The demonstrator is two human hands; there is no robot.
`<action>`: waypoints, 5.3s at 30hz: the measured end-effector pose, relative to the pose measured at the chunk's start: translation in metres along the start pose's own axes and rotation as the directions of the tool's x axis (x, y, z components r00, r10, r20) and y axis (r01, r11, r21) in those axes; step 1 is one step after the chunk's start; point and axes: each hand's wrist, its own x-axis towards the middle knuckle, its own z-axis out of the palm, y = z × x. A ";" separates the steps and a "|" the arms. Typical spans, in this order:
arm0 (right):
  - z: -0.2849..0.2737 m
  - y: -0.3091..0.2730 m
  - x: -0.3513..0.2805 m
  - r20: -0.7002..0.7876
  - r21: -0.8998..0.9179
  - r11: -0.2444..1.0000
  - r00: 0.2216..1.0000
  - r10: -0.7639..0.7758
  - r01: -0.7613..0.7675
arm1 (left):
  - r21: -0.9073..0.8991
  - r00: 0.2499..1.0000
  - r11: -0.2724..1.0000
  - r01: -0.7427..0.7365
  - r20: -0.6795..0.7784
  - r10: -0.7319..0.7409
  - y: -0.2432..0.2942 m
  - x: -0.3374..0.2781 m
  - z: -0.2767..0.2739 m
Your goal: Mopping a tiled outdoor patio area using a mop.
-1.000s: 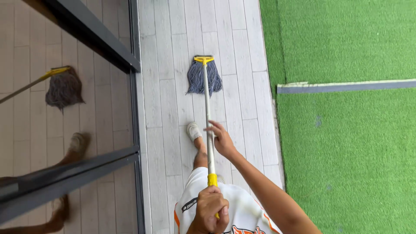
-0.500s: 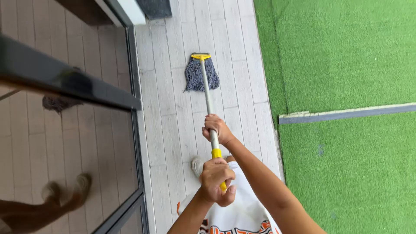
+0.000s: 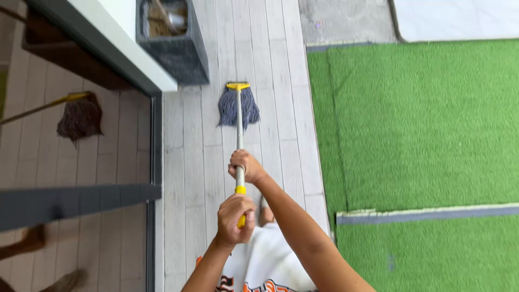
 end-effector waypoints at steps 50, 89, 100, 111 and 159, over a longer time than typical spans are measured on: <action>-0.150 0.547 0.713 -0.010 -0.058 0.987 0.988 -0.152 0.151 | -0.042 0.973 0.999 0.005 -0.229 -0.014 -0.525 0.739 0.072; -0.152 0.877 1.208 0.097 -0.079 0.996 0.995 -0.032 0.039 | -0.079 0.990 0.997 0.005 -0.140 -0.016 -0.934 1.174 -0.002; -0.150 0.996 1.355 0.022 -0.101 0.993 0.998 -0.056 0.058 | -0.076 0.996 0.997 -0.010 -0.091 0.003 -1.065 1.310 -0.014; -0.197 1.131 1.559 0.017 -0.058 0.997 0.998 -0.056 0.057 | -0.081 0.995 0.995 0.050 -0.080 -0.056 -1.184 1.536 -0.014; -0.219 1.641 2.242 -0.149 0.085 0.979 0.974 -0.172 0.185 | -0.115 0.952 0.980 -0.160 -0.280 0.123 -1.741 2.181 -0.054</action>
